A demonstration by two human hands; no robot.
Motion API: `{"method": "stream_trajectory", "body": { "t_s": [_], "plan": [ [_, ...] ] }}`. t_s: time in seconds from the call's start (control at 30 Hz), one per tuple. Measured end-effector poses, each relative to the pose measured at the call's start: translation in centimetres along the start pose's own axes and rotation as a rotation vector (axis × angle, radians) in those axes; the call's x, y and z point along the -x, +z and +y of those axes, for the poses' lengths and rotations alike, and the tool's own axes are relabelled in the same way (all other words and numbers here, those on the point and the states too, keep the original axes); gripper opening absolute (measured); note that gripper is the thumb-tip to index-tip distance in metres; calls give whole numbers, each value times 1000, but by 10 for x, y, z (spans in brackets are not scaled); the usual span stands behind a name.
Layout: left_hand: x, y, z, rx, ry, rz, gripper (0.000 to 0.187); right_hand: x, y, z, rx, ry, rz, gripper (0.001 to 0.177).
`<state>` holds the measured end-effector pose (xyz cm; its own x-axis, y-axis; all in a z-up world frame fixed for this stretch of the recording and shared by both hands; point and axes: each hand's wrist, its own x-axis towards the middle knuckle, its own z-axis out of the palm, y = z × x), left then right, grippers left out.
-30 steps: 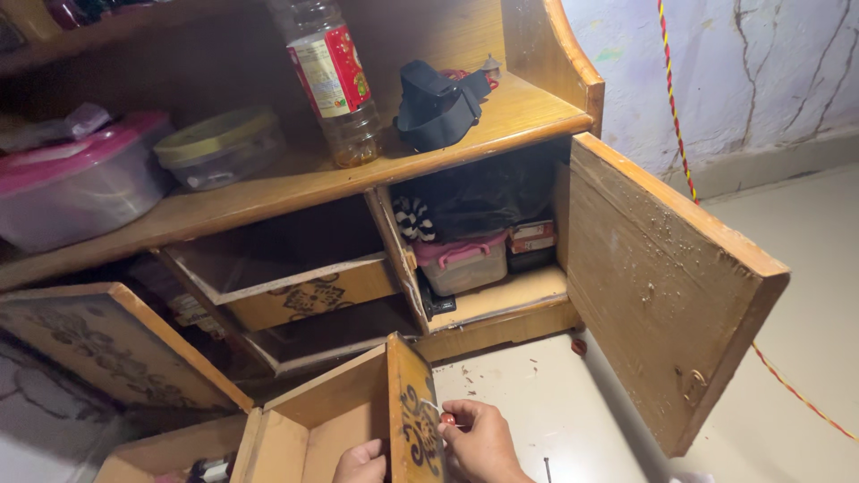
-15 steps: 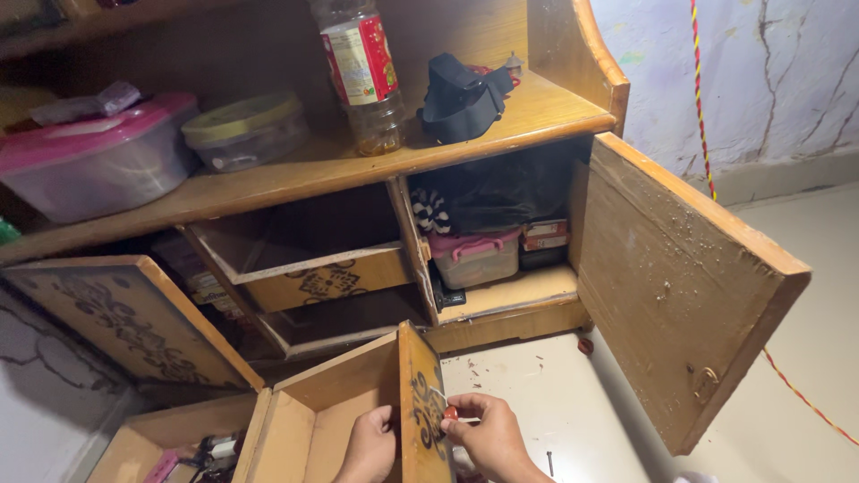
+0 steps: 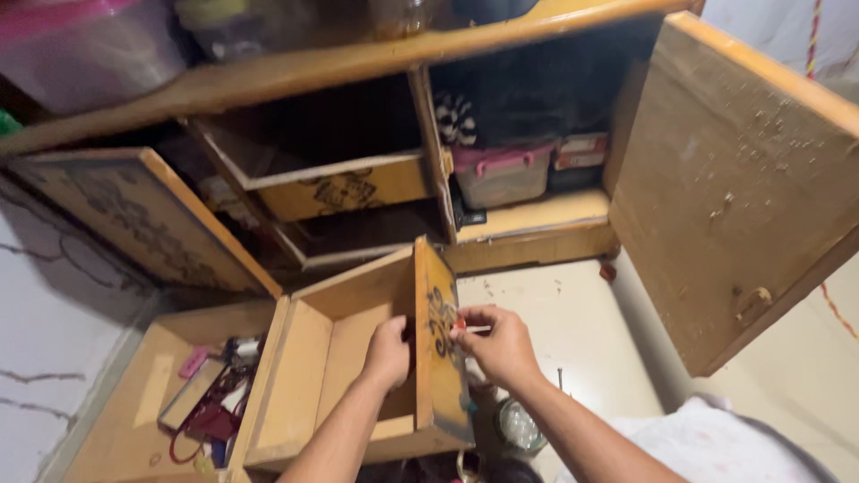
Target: The person removes a wooden drawer from a cabinet, then uses a screwdriver to tighten screws on the drawer front. They reinsert the drawer and place small items inside it.
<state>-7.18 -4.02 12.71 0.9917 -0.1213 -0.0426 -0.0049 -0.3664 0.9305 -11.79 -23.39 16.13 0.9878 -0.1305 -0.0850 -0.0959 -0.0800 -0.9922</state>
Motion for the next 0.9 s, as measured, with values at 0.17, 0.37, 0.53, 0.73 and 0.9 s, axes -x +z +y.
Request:
{"method": "stream_trajectory", "body": {
  "t_s": [0.17, 0.37, 0.53, 0.73, 0.9],
  "plan": [
    [4, -6, -4, 285, -111, -67, 17, 4, 3, -4, 77, -38, -3, 32],
    [1, 0, -7, 149, -85, -81, 21, 6, 5, -4, 53, -52, -4, 31],
    [-4, -2, -16, 122, -50, -12, 21, 5, 7, 0, 65, -82, -2, 32],
    [-1, -3, -14, 189, -21, -83, 18, 7, 8, -2, 67, -77, -33, 33],
    [6, -7, -11, 177, 21, -118, 20, 7, 10, -1, 78, -56, -37, 32]
  ]
}}
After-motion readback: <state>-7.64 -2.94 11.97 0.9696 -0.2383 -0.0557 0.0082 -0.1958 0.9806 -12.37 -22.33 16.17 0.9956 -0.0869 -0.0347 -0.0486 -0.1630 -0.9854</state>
